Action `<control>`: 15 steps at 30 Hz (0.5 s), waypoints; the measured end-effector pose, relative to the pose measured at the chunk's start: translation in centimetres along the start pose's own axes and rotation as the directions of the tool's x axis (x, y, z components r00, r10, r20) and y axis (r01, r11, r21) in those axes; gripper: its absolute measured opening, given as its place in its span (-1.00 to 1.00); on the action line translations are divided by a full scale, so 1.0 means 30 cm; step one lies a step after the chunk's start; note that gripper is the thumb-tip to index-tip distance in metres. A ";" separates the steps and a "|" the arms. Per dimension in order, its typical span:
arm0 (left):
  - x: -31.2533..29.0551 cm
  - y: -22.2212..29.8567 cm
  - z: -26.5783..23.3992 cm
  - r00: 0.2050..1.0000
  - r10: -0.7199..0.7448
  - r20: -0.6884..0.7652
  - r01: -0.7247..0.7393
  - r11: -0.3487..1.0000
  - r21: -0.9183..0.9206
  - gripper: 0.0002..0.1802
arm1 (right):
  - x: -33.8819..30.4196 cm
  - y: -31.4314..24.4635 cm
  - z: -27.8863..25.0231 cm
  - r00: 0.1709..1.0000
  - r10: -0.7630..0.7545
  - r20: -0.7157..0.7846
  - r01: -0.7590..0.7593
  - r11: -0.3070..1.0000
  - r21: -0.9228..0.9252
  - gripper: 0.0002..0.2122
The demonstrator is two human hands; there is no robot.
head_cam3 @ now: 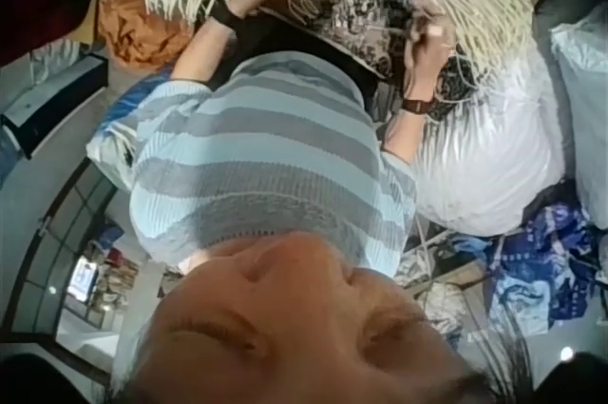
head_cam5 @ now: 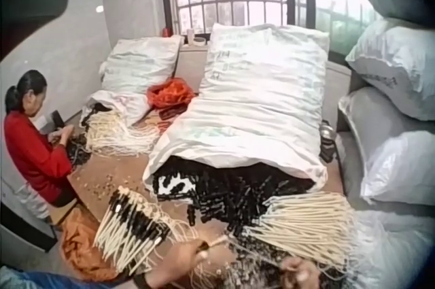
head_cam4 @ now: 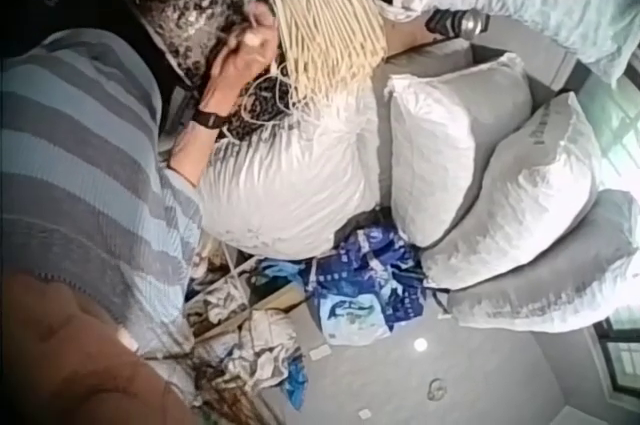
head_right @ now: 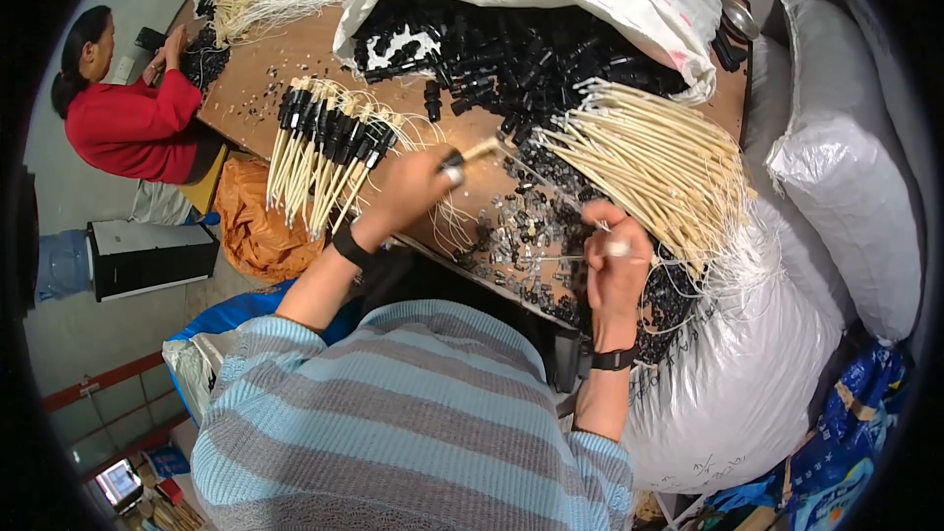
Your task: Assembling components by attaching white plastic tips to black wire bundles.
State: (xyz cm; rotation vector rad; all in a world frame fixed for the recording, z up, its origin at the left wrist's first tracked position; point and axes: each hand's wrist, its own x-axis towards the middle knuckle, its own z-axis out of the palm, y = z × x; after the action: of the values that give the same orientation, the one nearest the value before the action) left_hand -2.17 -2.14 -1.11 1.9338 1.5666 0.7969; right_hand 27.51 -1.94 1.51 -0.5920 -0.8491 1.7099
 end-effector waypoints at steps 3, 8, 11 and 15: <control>-0.002 0.076 0.018 0.929 -0.316 0.194 0.366 0.862 -0.352 -0.84 | 0.002 0.031 0.152 0.989 0.143 0.037 -0.067 0.654 -0.754 -0.83; 0.002 0.147 0.028 0.953 -0.229 0.198 0.290 0.878 -0.382 -0.71 | -0.010 0.144 0.204 0.994 0.026 0.105 0.097 0.215 -0.972 -0.85; -0.004 0.142 0.047 0.987 -0.145 0.064 0.157 0.945 -0.288 -0.67 | -0.002 0.154 0.191 0.980 -0.106 0.171 0.190 0.209 -0.959 -0.92; -0.012 0.137 0.047 0.992 -0.112 0.052 0.120 0.976 -0.184 -0.60 | 0.005 0.154 0.154 0.965 -0.169 0.198 0.193 -0.047 -0.980 -0.91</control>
State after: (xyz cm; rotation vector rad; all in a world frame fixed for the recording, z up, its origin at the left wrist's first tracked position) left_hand 1.55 -3.33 0.81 1.6992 1.5079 0.8178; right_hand 21.24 -3.66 0.76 -1.3454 -2.1261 0.4642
